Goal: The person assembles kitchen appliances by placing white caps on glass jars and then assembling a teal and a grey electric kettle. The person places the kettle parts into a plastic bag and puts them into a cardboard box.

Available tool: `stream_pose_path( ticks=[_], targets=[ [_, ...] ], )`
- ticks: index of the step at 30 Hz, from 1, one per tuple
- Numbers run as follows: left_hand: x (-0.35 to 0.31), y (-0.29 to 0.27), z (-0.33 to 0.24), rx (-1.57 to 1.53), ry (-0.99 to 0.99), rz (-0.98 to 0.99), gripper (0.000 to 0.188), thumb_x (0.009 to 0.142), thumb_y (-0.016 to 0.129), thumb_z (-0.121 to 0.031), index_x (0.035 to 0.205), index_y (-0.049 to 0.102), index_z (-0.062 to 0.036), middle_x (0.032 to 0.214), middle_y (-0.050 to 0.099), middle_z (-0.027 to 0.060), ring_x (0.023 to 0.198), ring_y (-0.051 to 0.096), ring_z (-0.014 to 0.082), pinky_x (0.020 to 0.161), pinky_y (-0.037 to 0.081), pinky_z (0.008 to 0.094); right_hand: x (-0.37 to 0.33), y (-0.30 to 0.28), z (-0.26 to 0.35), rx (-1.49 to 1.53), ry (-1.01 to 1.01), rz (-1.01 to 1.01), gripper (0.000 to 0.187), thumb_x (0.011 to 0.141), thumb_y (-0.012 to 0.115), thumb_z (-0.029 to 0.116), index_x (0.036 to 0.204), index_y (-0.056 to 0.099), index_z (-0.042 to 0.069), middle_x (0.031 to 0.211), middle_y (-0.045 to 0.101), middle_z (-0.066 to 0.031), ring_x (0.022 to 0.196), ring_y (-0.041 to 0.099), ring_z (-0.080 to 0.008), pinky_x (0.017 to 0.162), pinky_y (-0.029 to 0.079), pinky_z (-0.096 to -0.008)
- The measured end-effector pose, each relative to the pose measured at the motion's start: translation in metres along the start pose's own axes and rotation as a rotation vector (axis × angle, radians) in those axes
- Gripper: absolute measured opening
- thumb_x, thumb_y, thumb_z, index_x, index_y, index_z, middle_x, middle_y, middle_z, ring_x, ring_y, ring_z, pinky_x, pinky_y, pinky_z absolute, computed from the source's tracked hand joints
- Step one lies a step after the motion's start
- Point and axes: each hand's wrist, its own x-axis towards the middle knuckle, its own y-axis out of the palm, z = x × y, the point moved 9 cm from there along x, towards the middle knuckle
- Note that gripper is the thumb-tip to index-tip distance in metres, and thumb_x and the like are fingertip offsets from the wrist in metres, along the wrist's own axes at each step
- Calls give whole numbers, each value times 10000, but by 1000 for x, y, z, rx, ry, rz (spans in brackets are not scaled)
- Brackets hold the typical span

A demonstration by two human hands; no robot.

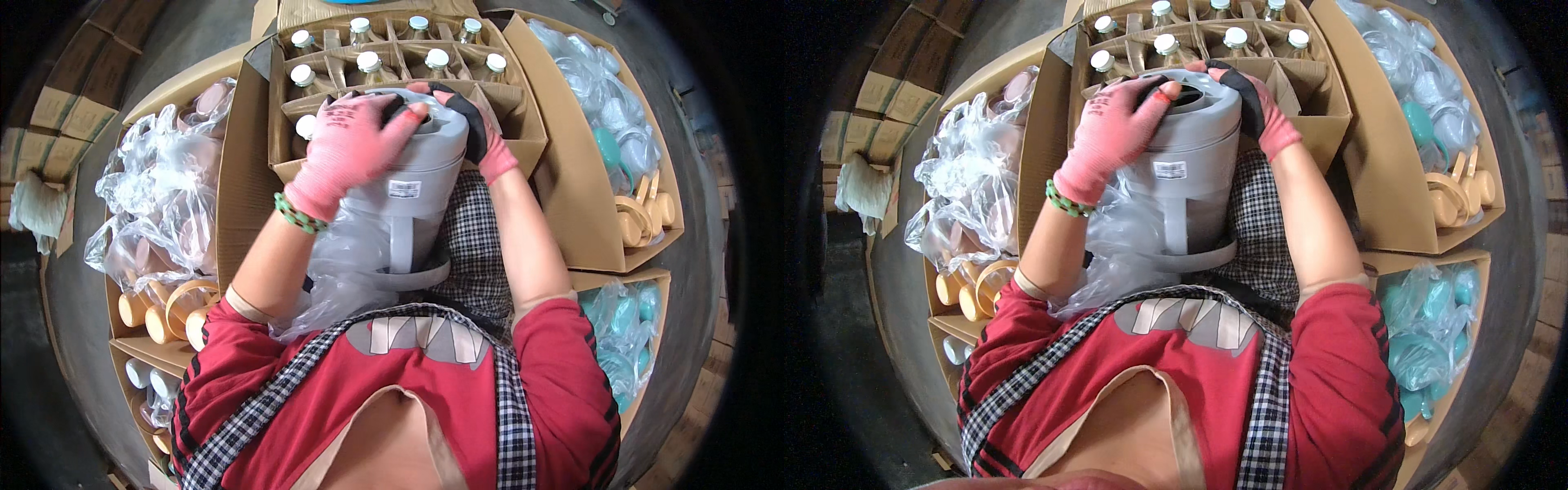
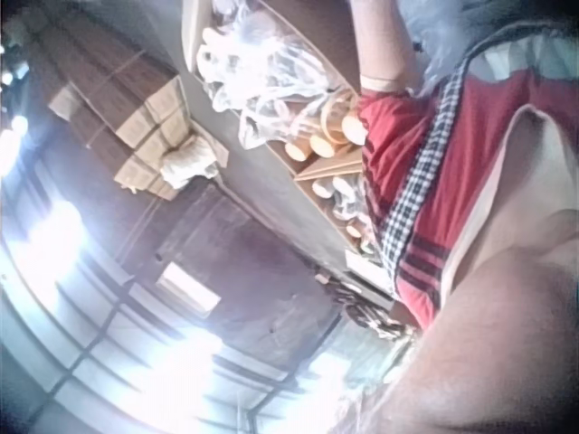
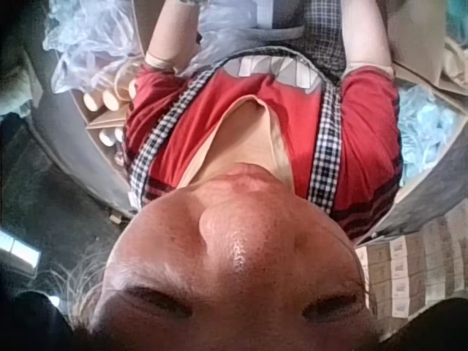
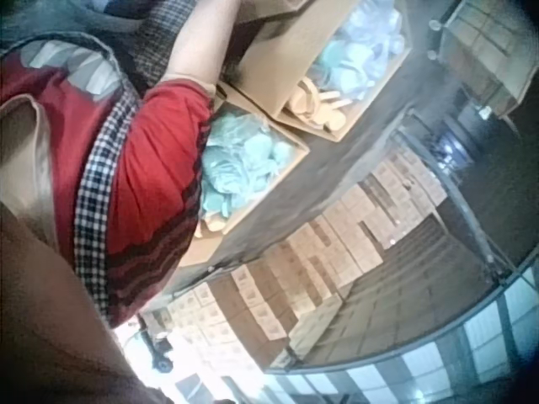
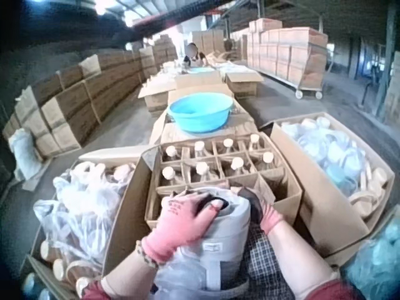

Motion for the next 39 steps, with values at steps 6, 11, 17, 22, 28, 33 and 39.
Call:
stream_pose_path(
  ticks=[6, 11, 17, 22, 28, 33, 39],
  targets=[
    [13, 11, 56, -708, 230, 385, 398, 853, 436, -272, 1110, 519, 19, 1144, 527, 108, 1146, 404, 186, 1007, 216, 300, -41, 15, 21, -818, -323, -586, 529, 840, 421, 459, 1018, 531, -27, 955, 553, -115, 932, 483, -192, 841, 357, -279],
    [-5, -3, 12, -269, 183, 119, 275, 861, 413, -135, 1020, 552, 40, 1005, 586, 112, 1006, 498, 186, 897, 361, 285, -9, -44, 23, -366, -130, -407, 625, 827, 378, 563, 1080, 490, 4, 943, 532, -57, 874, 498, -119, 797, 403, -238],
    [26, 11, 94, -961, -91, 150, 366, 870, 431, -267, 1014, 532, 54, 990, 580, 129, 1049, 484, 215, 916, 360, 320, -17, 14, 26, -567, -120, -416, 612, 841, 404, 507, 1112, 482, -36, 1079, 522, -95, 982, 480, -148, 885, 345, -245],
    [32, 78, 121, -1709, -459, 333, 677, 858, 254, -540, 1148, 447, 40, 1151, 487, 168, 1049, 464, 283, 925, 349, 359, -33, 30, 32, -701, -417, -586, 537, 769, 528, 520, 981, 573, 29, 837, 571, -45, 847, 512, -144, 794, 387, -266],
    [6, 56, 112, -1538, -469, 62, 602, 876, 312, -491, 1027, 522, 52, 1032, 551, 141, 945, 521, 218, 879, 393, 330, -8, 10, 22, -320, -170, -116, 350, 860, 453, 272, 1079, 531, 10, 969, 570, -39, 875, 513, -90, 786, 403, -210],
    [-6, 15, 74, -406, -180, -89, 371, 870, 406, -324, 994, 556, -8, 988, 547, 140, 941, 499, 292, 867, 363, 345, 3, -32, 3, -163, -68, -118, 479, 904, 340, 376, 1168, 440, -11, 1124, 509, -93, 1018, 477, -143, 901, 361, -255],
    [17, 48, 102, -1418, -455, 249, 702, 831, 306, -584, 1124, 474, 31, 991, 553, 102, 928, 533, 183, 840, 423, 294, -29, 18, 29, -517, -284, -456, 648, 850, 373, 519, 1171, 431, -40, 1123, 507, -116, 1033, 457, -145, 912, 328, -243]
  ],
)
